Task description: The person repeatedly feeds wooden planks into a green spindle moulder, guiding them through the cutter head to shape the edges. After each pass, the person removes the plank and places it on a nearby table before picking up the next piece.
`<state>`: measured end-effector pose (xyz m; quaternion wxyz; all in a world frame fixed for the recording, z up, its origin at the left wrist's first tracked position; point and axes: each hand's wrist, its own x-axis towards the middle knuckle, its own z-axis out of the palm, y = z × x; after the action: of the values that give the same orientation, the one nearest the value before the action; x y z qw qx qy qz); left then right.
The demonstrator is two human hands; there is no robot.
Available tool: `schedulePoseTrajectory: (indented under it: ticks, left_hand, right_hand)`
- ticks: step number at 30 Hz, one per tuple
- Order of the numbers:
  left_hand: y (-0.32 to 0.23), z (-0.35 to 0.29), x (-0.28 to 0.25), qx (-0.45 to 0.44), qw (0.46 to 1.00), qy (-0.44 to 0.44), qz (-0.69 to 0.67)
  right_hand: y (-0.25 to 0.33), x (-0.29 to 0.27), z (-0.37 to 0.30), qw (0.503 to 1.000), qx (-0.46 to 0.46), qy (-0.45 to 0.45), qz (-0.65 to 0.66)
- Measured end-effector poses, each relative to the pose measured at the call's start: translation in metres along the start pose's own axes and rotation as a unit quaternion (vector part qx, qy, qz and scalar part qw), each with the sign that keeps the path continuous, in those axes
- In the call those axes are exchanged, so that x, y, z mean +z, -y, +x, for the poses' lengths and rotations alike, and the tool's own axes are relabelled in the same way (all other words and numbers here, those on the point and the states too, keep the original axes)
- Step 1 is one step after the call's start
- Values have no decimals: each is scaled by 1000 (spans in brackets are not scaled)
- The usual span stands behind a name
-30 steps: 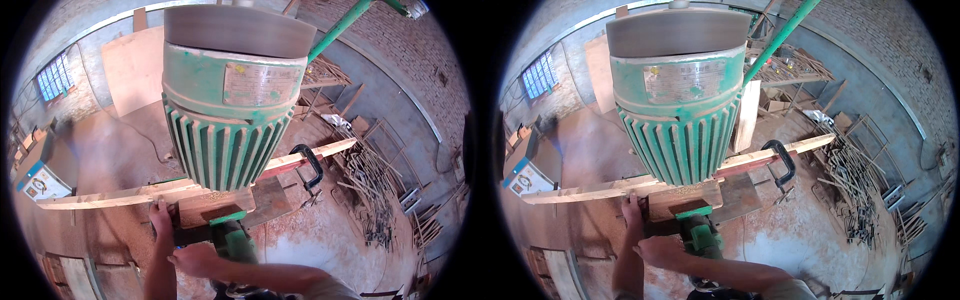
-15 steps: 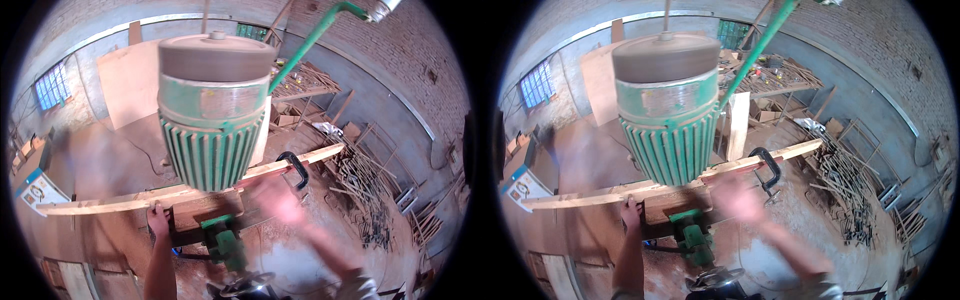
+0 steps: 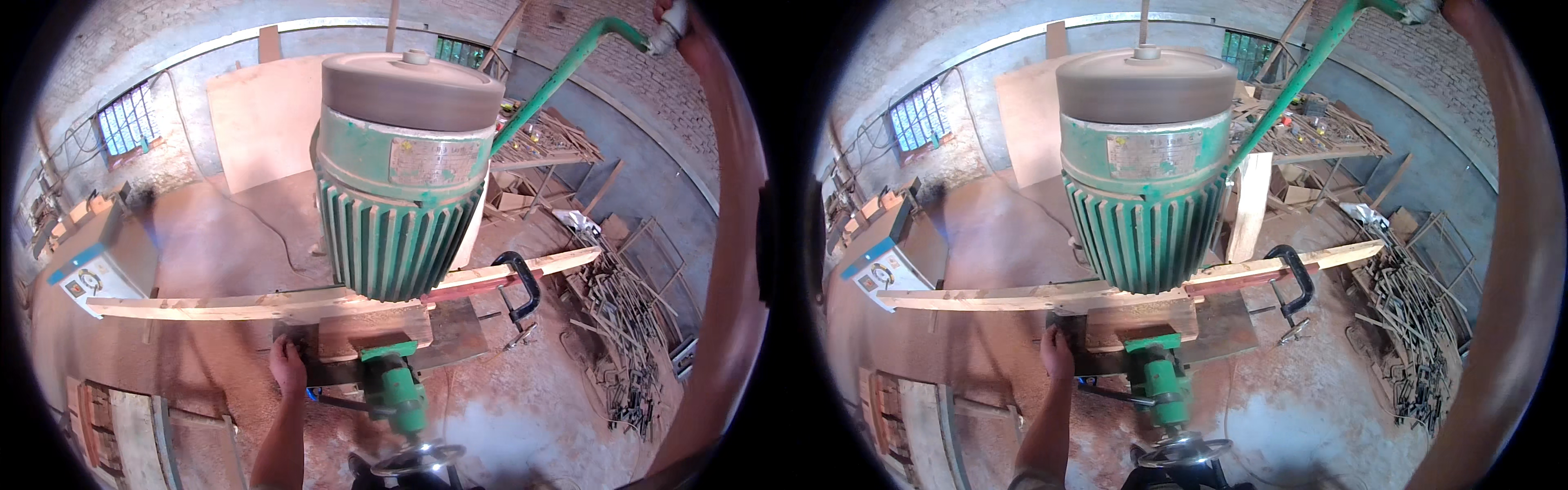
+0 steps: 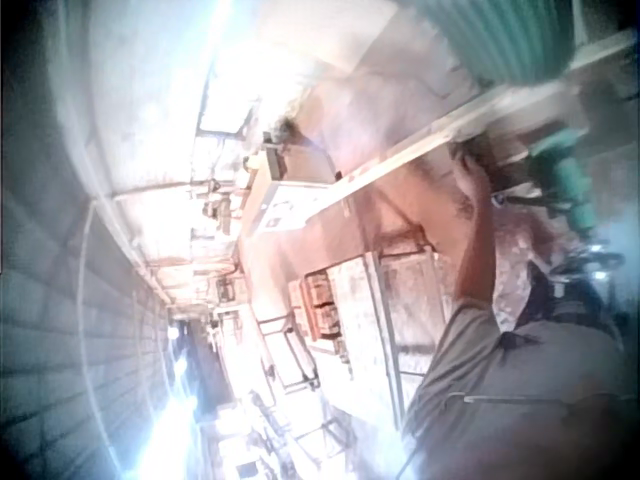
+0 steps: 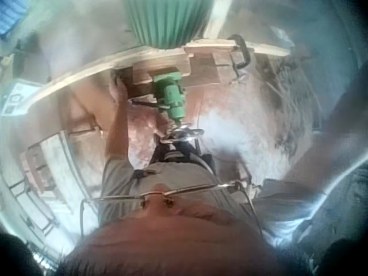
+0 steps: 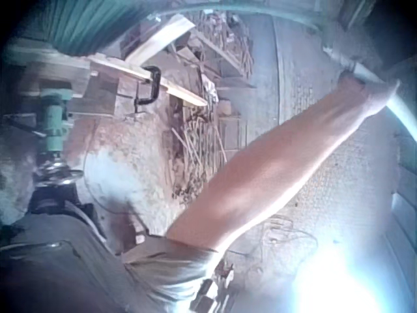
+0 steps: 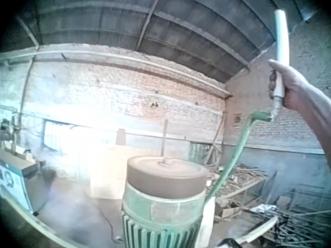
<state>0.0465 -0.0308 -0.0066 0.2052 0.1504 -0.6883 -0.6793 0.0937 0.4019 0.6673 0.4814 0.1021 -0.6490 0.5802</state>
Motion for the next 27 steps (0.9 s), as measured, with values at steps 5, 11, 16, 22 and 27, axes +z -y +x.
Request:
schedulePoseTrajectory:
  ticks: [5, 11, 16, 22, 27]
  left_hand:
    - [4, 0, 0, 190, 964, -6, 185]
    - [0, -3, 1, 180, 968, 3, 175]
    - [12, 0, 0, 114, 987, 25, 108]
    - [27, 6, -3, 172, 975, 11, 143]
    - [28, 6, -2, 215, 964, 14, 153]
  right_hand:
    - [-1, -40, -48, 996, -80, -5, 40]
    - [5, -92, -127, 984, -68, 86, 140]
    - [2, -112, -175, 982, -87, 51, 160]
    - [-4, -121, -217, 977, -98, 18, 188]
    - [-10, -128, -252, 976, -118, 19, 182]
